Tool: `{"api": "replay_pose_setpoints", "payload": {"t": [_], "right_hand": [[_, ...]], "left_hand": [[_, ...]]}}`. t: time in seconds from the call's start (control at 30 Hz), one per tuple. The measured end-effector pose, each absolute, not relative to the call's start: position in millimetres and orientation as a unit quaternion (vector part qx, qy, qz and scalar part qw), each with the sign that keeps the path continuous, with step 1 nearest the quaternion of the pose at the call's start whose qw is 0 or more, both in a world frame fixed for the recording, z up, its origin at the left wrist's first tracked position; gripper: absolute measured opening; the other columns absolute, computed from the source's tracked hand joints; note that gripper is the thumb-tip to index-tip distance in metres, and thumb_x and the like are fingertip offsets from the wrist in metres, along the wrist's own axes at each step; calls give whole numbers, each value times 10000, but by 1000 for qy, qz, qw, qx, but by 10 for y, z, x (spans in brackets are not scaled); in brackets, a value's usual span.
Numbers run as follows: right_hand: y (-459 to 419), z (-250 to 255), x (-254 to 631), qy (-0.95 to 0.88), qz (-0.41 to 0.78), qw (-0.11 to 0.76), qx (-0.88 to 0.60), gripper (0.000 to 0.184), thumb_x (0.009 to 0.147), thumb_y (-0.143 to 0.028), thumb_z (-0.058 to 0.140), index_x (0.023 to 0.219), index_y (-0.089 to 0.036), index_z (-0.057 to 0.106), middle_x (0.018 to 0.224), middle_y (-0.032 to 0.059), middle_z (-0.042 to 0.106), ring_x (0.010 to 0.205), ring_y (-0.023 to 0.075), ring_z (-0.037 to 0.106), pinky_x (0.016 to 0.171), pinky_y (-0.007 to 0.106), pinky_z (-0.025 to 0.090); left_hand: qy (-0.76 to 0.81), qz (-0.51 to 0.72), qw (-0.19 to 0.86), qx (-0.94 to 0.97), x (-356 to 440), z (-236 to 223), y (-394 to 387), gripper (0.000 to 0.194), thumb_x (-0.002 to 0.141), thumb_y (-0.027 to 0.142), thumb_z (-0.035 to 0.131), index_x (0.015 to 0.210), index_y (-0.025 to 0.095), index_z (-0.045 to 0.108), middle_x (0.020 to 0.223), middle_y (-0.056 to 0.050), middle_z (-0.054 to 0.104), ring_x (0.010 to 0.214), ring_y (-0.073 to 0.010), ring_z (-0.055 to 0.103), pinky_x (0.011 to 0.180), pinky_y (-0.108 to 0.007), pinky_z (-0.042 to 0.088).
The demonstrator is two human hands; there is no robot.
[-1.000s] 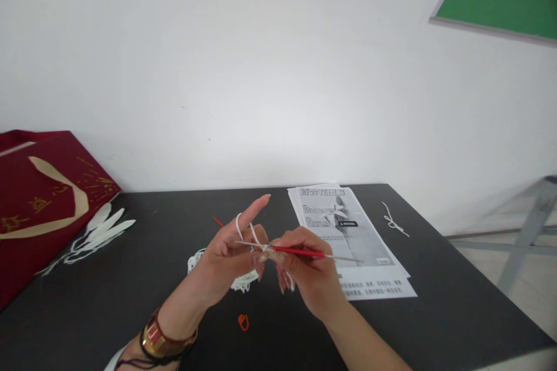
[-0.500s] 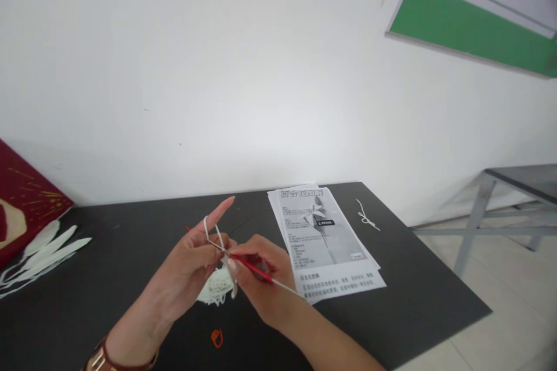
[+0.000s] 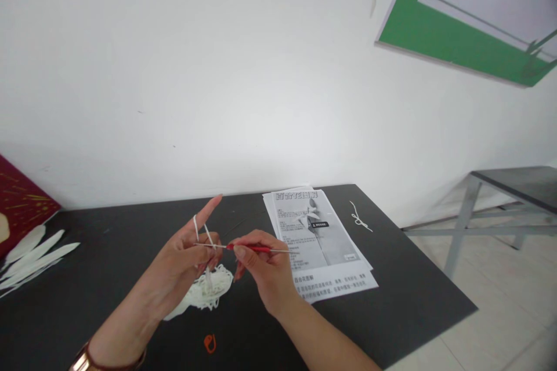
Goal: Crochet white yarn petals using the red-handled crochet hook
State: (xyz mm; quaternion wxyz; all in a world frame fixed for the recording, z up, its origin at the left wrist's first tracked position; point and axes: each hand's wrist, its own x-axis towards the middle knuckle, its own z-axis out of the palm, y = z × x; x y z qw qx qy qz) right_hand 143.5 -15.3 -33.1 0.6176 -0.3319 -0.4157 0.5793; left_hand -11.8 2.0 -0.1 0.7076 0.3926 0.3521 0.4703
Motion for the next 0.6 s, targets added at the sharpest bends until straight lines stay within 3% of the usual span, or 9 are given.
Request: {"api": "replay_pose_setpoints", "payload": {"t": [0.27, 0.43, 0.6], "right_hand": [[-92, -364, 1428, -248, 707, 607, -265, 243, 652, -320, 867, 758, -150, 728, 566, -21, 668, 430, 73, 545, 414, 172, 526], [-129, -322, 1437, -214, 759, 576, -218, 275, 724, -385, 822, 759, -129, 727, 585, -19, 664, 427, 57, 560, 423, 156, 551], [-210, -254, 1436, -229, 766, 572, -181, 184, 745, -293, 822, 763, -144, 716, 606, -6, 712, 452, 77, 631, 464, 170, 587]], "left_hand": [[241, 453, 742, 431, -155, -25, -15, 890, 836, 174, 681, 1534, 382, 169, 621, 31, 573, 602, -135, 522, 554, -243, 333], [194, 447, 753, 443, -157, -33, -55, 862, 852, 188, 666, 1535, 371, 173, 674, 12, 598, 612, -132, 530, 574, -252, 358], [144, 444, 766, 442, -167, -39, -80, 848, 847, 155, 658, 1528, 375, 203, 709, 8, 607, 630, -141, 574, 590, -263, 412]]}}
